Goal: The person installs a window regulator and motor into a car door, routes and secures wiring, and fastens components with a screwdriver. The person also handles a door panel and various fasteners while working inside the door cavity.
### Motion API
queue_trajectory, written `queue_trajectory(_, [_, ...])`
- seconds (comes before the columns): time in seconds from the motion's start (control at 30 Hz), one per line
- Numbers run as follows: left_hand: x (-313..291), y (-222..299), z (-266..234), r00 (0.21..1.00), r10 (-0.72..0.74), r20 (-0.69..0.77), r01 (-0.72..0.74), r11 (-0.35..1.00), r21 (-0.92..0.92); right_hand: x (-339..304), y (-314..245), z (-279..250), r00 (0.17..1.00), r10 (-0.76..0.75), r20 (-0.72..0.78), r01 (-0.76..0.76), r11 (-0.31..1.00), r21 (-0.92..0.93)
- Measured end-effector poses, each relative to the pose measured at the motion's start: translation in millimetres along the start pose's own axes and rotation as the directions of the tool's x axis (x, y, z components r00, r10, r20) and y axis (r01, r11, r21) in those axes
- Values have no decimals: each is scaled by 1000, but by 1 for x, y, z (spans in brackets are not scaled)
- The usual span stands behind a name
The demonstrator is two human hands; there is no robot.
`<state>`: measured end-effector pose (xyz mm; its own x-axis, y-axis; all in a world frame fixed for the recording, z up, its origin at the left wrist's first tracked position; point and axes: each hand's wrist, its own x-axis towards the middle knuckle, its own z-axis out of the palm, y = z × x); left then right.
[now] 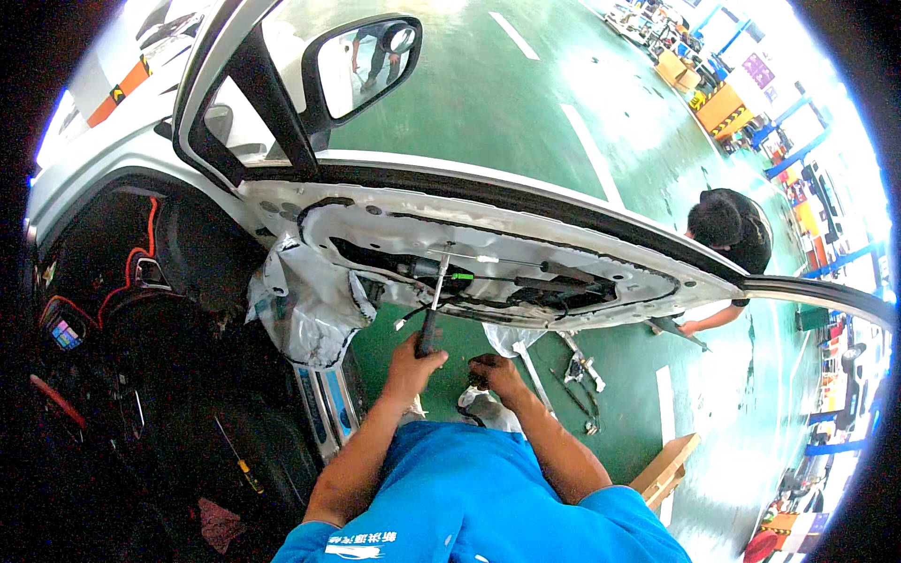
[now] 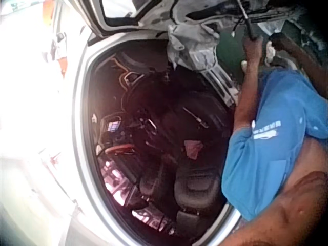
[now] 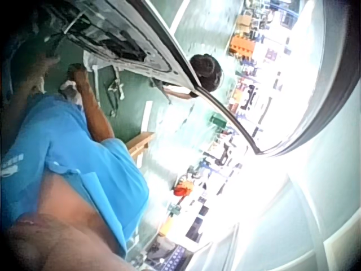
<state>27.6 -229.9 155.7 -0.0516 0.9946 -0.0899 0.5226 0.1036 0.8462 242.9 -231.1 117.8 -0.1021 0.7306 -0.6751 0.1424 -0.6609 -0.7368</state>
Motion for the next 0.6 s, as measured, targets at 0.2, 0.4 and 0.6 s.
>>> queue_trajectory(0.2, [5, 1, 0, 986, -1, 165, 71, 904, -421, -2, 3, -6, 1000, 20, 13, -19, 999, -37])
queue_trajectory(0.4, [9, -1, -17, 995, -77, 67, 87, 983, -161, -6, 3, -10, 999, -1, -33, 1, 1000, -1])
queue_trajectory(0.6, [4, 13, -9, 992, -89, 89, 83, 994, 74, -5, 9, -13, 1000, -24, -6, 24, 999, -42])
